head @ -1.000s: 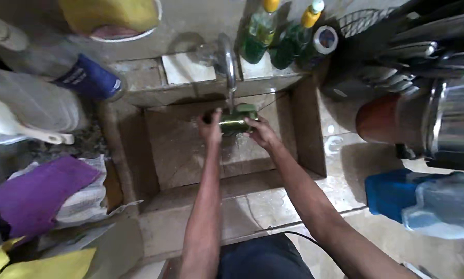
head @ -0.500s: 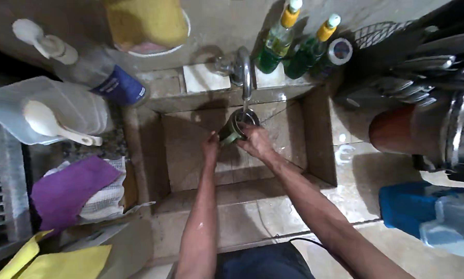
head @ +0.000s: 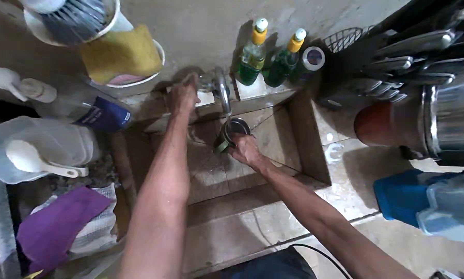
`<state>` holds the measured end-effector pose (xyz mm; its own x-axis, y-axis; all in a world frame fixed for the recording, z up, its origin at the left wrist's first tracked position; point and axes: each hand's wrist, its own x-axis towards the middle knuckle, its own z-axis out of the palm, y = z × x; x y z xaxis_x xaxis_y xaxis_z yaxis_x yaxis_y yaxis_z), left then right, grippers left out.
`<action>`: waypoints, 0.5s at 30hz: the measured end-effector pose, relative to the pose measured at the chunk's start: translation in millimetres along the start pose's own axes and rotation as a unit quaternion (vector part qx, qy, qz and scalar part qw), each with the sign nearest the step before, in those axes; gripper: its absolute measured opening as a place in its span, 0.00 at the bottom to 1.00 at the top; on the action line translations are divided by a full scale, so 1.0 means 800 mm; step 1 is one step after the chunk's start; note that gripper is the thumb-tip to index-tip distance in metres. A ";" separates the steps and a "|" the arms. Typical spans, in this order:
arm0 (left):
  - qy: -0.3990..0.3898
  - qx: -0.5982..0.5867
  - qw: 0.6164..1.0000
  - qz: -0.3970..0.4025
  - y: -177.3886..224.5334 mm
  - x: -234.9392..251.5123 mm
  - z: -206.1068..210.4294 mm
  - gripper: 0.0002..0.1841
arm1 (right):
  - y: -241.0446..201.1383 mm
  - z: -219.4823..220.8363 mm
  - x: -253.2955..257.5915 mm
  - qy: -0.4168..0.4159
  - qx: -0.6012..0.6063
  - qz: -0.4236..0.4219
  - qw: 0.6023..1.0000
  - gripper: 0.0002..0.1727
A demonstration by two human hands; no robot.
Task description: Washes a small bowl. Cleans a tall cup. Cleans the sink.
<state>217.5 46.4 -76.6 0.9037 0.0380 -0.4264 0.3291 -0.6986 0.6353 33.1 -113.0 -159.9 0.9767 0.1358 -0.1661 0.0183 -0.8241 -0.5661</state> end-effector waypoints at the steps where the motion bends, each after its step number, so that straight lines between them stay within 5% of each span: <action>1: -0.003 0.005 1.000 0.009 0.006 0.009 0.001 0.36 | -0.003 -0.004 -0.003 -0.020 0.001 -0.008 1.000 0.17; 10: -0.002 -0.001 1.000 -0.008 0.027 0.033 0.003 0.31 | -0.006 -0.001 0.004 -0.025 0.026 -0.046 0.998 0.14; 15: -0.065 -0.193 0.978 -0.045 0.012 0.056 0.009 0.15 | 0.015 -0.023 -0.017 -0.007 0.072 -0.014 0.997 0.12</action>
<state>259.5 36.7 -94.3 0.8321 -0.0213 -0.5541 0.5073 -0.3744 0.7762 24.0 -134.6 -149.6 0.9732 0.1665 -0.1588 0.0141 -0.7319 -0.6813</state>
